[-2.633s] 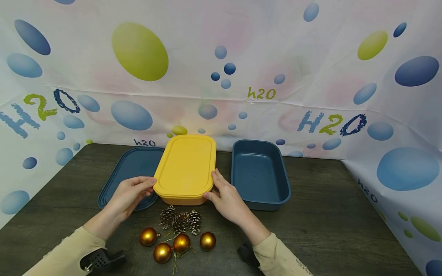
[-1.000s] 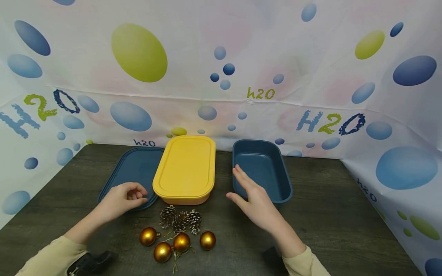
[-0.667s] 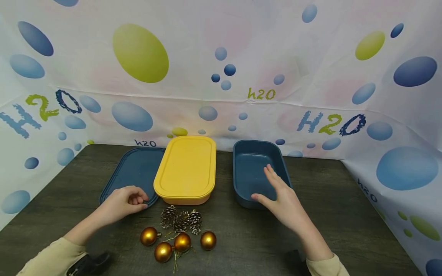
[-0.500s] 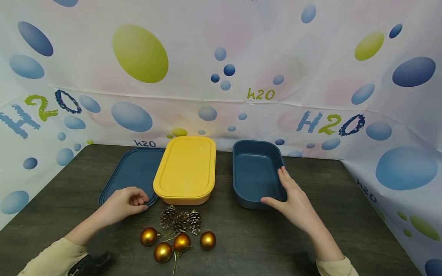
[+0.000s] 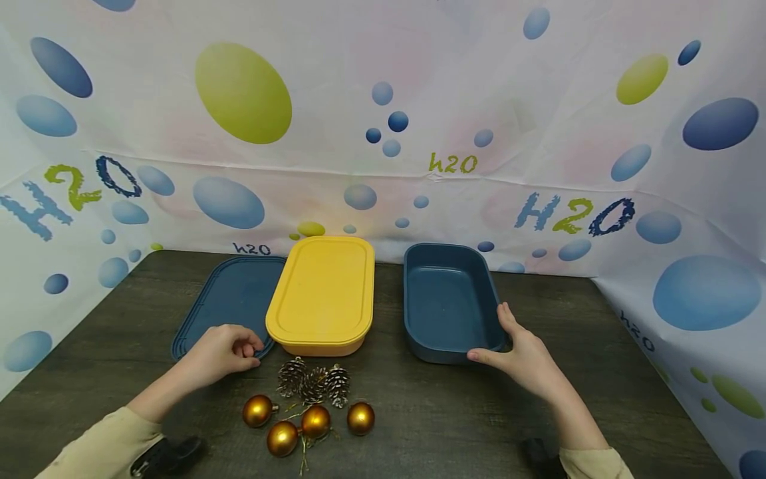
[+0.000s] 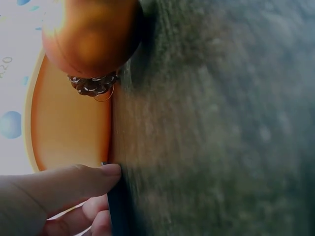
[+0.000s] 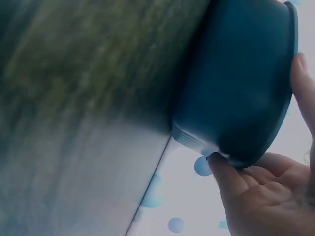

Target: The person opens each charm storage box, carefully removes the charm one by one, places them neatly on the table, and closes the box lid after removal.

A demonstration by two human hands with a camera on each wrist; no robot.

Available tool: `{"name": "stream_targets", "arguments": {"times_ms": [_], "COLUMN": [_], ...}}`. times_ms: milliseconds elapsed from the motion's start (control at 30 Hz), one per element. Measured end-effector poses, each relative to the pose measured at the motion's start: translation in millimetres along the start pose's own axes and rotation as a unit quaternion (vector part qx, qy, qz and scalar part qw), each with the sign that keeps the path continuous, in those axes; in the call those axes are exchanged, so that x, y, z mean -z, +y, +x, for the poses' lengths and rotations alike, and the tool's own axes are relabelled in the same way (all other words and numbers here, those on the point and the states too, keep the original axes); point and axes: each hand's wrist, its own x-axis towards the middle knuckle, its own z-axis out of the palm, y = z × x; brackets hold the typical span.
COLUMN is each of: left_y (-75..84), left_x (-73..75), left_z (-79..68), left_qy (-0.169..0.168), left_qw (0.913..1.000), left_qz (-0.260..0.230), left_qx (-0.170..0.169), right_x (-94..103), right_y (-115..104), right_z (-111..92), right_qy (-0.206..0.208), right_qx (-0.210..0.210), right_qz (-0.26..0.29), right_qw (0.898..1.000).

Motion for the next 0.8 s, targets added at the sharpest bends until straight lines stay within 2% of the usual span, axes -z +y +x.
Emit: {"name": "stream_targets", "arguments": {"times_ms": [100,333,433,600,800], "left_y": [1.6,10.0,13.8,17.8,21.6], "left_x": [-0.4,-1.8,-2.0,0.9,14.2], "left_z": [2.0,2.7,2.9,4.3,4.5], "left_qy": [0.0,-0.016,-0.014,0.008,0.042], "left_qw": [0.9999,0.9975,0.9955,0.9898,0.9857], "left_qz": [0.013,0.024,0.053,0.11,0.134], "left_qx": [0.006,0.065,0.078,0.091,0.092], "right_x": [-0.7,-2.7,-2.8,-2.8,-3.8], "right_y": [0.9,-1.5,-2.6,-3.5,-5.1], "right_z": [-0.4,-0.8,-1.1,-1.1,-1.9], "right_qy": [0.007,0.017,0.018,0.02,0.022], "right_qx": [0.005,0.013,0.013,0.014,0.019], "right_qz": [-0.001,-0.001,-0.002,-0.004,0.001], "right_qw": [1.0,1.0,1.0,1.0,1.0]}}
